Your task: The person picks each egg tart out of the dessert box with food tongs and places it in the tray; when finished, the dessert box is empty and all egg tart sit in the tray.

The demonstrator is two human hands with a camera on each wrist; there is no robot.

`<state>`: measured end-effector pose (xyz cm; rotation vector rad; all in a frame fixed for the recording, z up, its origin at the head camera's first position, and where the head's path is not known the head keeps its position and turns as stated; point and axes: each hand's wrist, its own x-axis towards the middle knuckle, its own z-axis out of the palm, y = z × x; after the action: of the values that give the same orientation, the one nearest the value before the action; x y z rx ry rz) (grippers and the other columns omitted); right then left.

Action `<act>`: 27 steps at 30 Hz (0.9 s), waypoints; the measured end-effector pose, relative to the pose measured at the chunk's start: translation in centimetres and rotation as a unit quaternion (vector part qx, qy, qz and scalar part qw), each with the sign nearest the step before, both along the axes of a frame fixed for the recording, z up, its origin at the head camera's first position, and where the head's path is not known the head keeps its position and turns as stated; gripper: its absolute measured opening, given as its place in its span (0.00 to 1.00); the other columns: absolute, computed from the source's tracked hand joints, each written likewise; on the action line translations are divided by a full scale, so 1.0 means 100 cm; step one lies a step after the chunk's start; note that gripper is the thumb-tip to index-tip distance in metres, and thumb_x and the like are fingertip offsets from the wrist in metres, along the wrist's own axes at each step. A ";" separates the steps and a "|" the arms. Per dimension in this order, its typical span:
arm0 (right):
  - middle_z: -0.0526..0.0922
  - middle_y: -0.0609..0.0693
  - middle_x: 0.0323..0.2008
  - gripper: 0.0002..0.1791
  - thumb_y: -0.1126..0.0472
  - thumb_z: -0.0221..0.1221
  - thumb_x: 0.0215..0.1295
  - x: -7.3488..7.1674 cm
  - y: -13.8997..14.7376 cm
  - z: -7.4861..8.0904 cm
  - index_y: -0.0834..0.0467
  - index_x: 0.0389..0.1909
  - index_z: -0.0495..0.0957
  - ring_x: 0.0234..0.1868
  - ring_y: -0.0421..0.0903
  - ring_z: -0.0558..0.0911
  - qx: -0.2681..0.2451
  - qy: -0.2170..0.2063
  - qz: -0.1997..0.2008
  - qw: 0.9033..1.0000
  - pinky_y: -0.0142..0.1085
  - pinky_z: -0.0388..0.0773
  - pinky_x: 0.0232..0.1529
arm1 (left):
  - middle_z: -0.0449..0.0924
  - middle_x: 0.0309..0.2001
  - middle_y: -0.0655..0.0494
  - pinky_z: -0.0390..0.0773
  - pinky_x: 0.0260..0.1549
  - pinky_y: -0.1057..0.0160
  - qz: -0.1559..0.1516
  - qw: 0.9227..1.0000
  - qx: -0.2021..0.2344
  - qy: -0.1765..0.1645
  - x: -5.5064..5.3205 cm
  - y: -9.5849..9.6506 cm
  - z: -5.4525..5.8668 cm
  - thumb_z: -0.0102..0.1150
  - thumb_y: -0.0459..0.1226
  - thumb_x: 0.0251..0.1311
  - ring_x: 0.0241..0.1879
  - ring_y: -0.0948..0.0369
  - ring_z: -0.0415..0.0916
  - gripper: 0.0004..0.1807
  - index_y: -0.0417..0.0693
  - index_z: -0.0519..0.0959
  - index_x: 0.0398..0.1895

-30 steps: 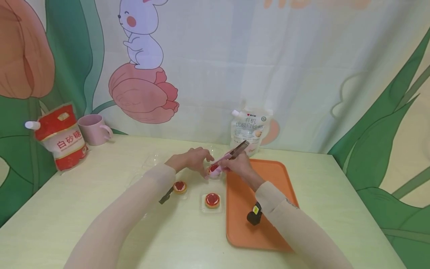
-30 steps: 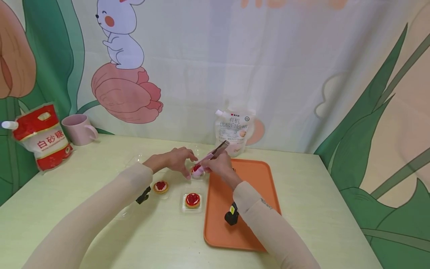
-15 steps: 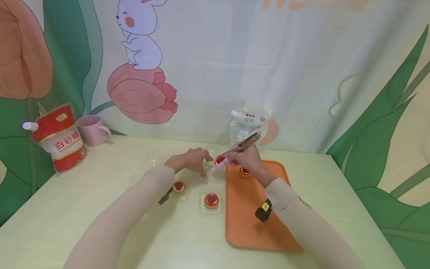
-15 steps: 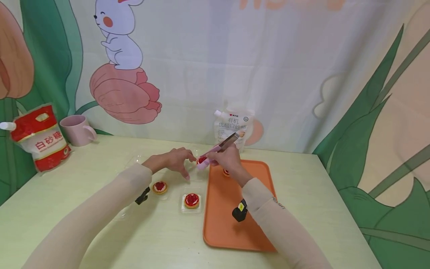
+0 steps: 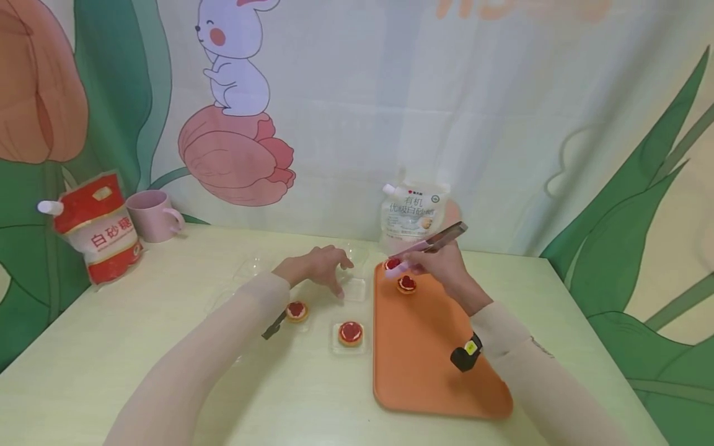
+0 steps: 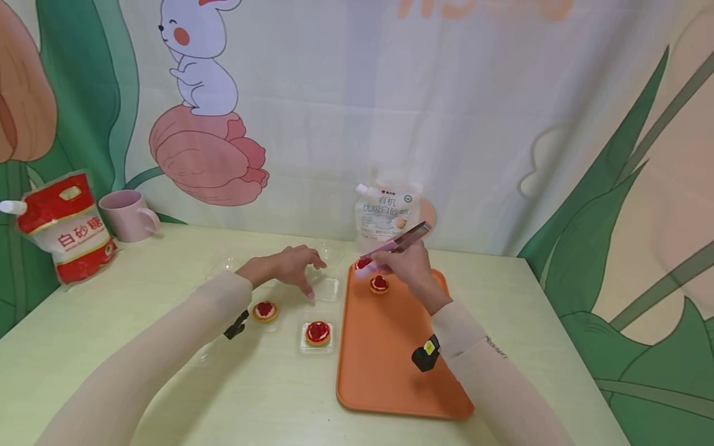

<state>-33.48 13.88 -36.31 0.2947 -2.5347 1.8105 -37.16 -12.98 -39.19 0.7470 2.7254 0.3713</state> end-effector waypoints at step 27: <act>0.87 0.54 0.36 0.16 0.65 0.65 0.64 -0.002 0.070 -0.025 0.70 0.48 0.75 0.24 0.35 0.84 0.031 -0.025 -0.123 0.992 0.30 0.84 0.31 | 0.76 0.60 0.48 0.64 0.65 0.44 0.003 1.000 -0.001 -0.005 -0.002 0.000 -0.001 0.78 0.47 0.48 0.62 0.50 0.68 0.40 0.47 0.74 0.66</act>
<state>-33.72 20.88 -38.80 -0.0638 -2.5294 1.6715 -37.32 -12.97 -39.30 0.7359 2.7184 0.3732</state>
